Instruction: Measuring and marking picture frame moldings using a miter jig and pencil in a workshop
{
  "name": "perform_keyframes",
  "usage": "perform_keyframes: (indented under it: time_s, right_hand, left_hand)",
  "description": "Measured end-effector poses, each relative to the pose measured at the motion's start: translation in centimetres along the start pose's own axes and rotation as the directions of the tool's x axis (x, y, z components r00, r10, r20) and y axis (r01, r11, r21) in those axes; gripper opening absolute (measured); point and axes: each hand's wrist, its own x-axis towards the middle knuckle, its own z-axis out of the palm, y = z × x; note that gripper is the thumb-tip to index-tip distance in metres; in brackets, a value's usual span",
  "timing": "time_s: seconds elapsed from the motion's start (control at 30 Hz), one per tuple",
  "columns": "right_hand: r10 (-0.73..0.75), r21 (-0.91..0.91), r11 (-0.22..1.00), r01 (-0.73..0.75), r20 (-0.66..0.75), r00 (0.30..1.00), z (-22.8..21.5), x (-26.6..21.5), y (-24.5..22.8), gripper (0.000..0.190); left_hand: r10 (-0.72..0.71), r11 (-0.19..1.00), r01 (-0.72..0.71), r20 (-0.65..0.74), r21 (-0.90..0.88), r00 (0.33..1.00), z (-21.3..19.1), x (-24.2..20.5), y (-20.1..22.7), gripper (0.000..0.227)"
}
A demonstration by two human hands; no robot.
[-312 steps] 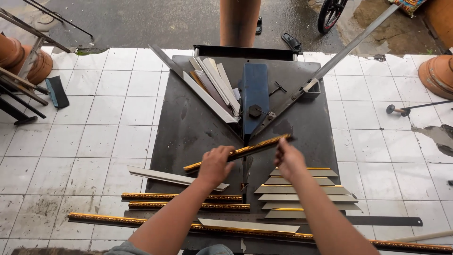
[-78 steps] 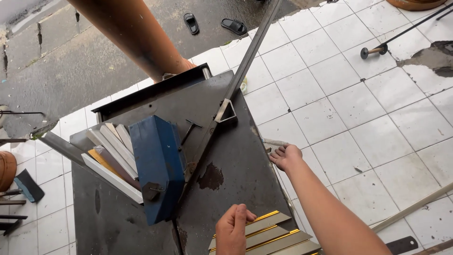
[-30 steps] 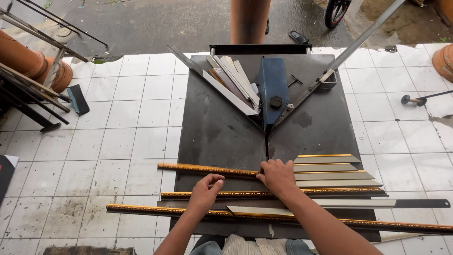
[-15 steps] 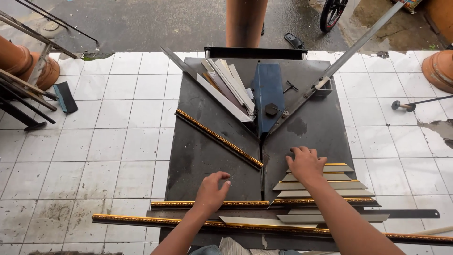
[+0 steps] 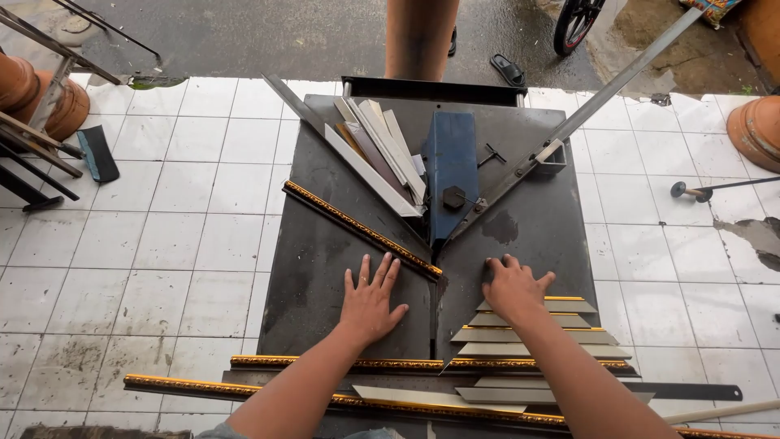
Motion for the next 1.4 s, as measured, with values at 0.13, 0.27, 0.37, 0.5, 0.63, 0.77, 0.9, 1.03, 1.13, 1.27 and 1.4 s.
perform_keyframes:
  time_s: [0.13, 0.27, 0.37, 0.5, 0.63, 0.77, 0.9, 1.03, 1.13, 1.27, 1.4]
  right_hand:
    - [-0.009, 0.006, 1.0, 0.009, 0.012, 1.0, -0.7, 0.1, 0.1, 0.043]
    - [0.002, 0.0, 1.0, -0.002, 0.037, 0.999, -1.4, -0.2, 0.0, 0.041]
    - [-0.002, 0.01, 1.0, 0.002, 0.04, 0.999, -1.4, 0.2, 0.0, 0.039]
    - [-0.004, 0.01, 1.0, 0.003, 0.043, 0.999, -1.5, 0.0, 0.0, 0.038]
    - [-0.004, 0.009, 1.0, 0.003, 0.03, 1.0, -1.0, 0.2, 0.1, 0.038]
    - [-0.006, 0.018, 1.0, 0.006, 0.017, 1.0, -0.7, 0.2, 0.2, 0.037]
    - [-0.006, 0.018, 1.0, 0.006, 0.003, 1.0, -0.9, 0.1, 0.0, 0.036]
    - [-0.001, 0.024, 1.0, 0.001, -0.012, 1.0, -0.5, 0.1, 0.1, 0.039]
    - [-0.01, 0.015, 1.0, 0.01, -0.019, 1.0, -0.9, -0.4, -0.1, 0.04]
    - [-0.015, 0.029, 0.999, 0.016, -0.016, 1.0, -1.1, -1.3, -0.4, 0.044]
    - [-0.013, -0.006, 1.0, 0.013, 0.033, 0.999, -0.4, -1.3, -0.4, 0.053]
  left_hand:
    - [0.009, 0.999, -0.008, -0.033, 0.034, 0.999, 0.2, 2.4, -0.6, 0.075]
    - [0.025, 0.998, -0.024, -0.024, 0.064, 0.999, 0.3, 3.8, -1.2, 0.085]
    - [0.034, 0.996, -0.032, -0.027, 0.079, 0.999, 0.2, 4.5, -1.5, 0.091]
    - [0.048, 0.994, -0.045, -0.026, 0.098, 0.999, 0.4, 5.3, -1.7, 0.098]
    - [0.059, 0.996, -0.058, -0.009, 0.07, 0.998, -0.3, 5.0, -1.4, 0.099]
    - [0.078, 0.993, -0.078, 0.001, 0.086, 0.997, -0.1, 5.0, -1.3, 0.096]
    - [0.089, 0.993, -0.09, 0.005, 0.077, 0.996, -0.1, 5.0, -1.4, 0.095]
    - [0.088, 0.992, -0.09, 0.021, 0.087, 0.996, -0.6, 4.8, -1.2, 0.094]
    - [0.08, 0.993, -0.083, 0.035, 0.081, 0.996, -0.7, 4.9, -1.2, 0.093]
    - [0.057, 0.992, -0.064, 0.067, 0.104, 0.996, -0.7, 5.0, -1.1, 0.093]
    - [0.021, 0.99, -0.039, 0.137, 0.135, 0.99, -1.6, 5.2, -0.6, 0.092]
